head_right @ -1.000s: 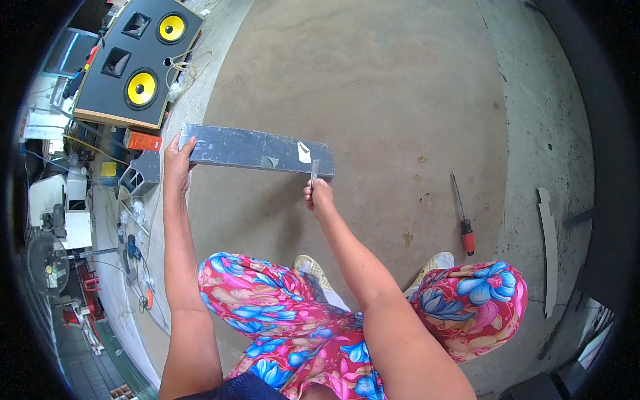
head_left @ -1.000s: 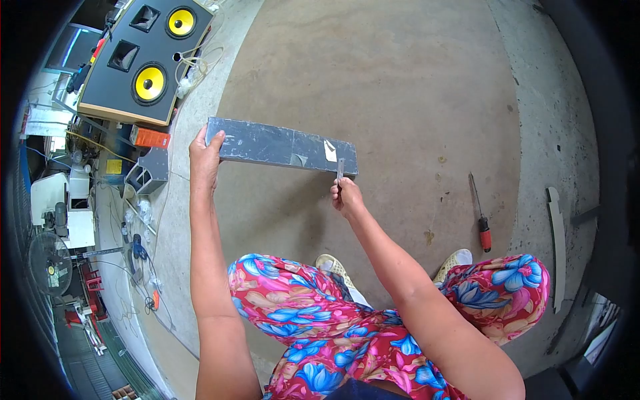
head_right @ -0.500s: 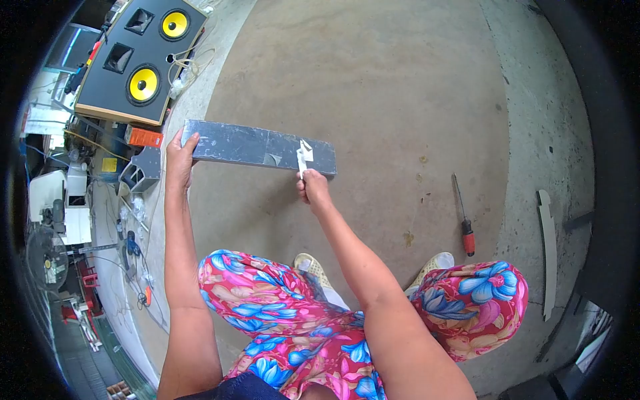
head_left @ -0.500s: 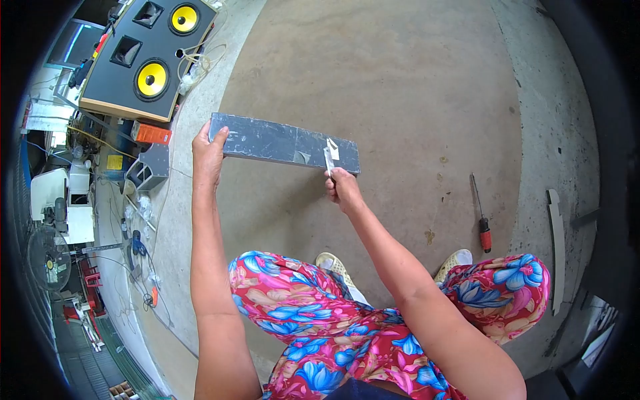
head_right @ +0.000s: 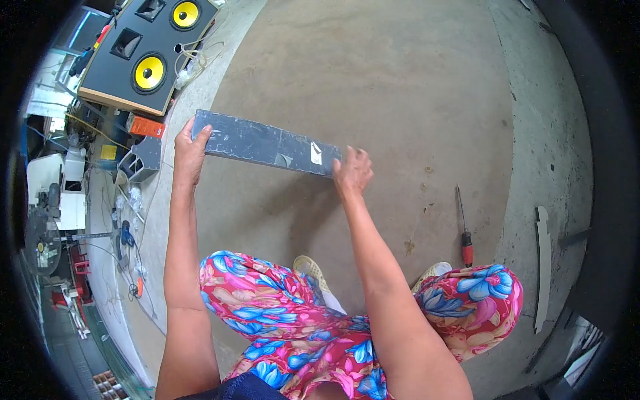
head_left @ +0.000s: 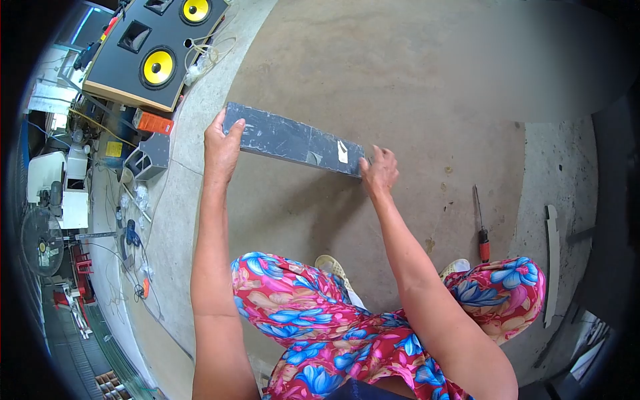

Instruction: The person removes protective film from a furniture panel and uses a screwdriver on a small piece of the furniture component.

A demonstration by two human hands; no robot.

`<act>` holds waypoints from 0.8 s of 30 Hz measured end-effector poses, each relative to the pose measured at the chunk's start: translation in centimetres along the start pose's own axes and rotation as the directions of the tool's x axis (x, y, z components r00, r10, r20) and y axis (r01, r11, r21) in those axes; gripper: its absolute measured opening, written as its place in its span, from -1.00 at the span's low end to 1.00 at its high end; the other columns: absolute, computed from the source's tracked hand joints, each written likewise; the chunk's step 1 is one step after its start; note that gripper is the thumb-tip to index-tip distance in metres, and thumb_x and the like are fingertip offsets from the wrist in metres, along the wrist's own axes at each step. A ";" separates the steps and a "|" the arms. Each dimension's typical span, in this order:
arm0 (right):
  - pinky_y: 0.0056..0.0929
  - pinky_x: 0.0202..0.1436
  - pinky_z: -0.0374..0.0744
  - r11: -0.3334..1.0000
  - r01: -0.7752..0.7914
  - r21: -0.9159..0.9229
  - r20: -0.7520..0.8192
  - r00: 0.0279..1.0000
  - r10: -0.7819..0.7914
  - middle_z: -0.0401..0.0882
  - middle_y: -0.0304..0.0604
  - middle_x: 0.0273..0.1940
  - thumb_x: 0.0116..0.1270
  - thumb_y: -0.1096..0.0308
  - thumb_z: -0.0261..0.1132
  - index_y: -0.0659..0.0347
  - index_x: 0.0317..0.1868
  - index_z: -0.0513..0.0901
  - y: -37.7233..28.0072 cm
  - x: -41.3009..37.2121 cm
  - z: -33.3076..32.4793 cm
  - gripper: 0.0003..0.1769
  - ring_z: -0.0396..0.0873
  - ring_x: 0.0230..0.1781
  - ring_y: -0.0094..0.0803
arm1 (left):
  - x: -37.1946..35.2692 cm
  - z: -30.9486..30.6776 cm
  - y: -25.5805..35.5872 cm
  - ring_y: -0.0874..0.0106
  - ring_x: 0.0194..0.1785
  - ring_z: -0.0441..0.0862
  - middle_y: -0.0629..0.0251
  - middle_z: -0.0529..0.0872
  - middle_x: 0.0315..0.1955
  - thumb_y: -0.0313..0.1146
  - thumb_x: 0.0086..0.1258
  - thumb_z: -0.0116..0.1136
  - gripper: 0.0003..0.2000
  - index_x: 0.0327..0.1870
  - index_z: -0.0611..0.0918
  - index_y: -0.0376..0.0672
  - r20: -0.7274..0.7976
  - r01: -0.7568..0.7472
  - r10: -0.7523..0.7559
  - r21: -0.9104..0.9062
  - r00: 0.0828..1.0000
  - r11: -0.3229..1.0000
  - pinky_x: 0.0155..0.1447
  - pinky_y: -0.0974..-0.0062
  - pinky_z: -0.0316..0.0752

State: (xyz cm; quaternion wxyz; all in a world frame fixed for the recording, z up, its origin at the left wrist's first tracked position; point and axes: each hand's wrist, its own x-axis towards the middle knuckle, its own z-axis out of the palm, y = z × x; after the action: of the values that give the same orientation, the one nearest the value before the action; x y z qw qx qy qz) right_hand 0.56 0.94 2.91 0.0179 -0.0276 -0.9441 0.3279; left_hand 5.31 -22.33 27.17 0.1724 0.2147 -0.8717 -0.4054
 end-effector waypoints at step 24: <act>-0.68 -0.46 0.42 0.872 -0.250 0.422 0.807 0.542 -0.235 0.57 -0.36 -0.48 0.22 0.38 0.26 0.19 -0.28 0.67 1.7 5.8 -5.0 -0.88 0.46 -0.52 -0.64 | 0.4 0.9 -0.8 0.11 0.10 0.55 -0.21 0.56 0.00 -0.37 0.28 0.15 -0.52 0.16 0.41 -0.50 -0.111 -0.050 0.075 0.209 0.991 0.977 0.21 0.36 0.37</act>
State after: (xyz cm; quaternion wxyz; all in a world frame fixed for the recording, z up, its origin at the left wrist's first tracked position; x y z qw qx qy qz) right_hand -4.89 5.79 5.87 -0.4310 0.1340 -0.7192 0.5282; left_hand 4.76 -22.41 26.04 0.2133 0.2276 -0.9034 -0.2942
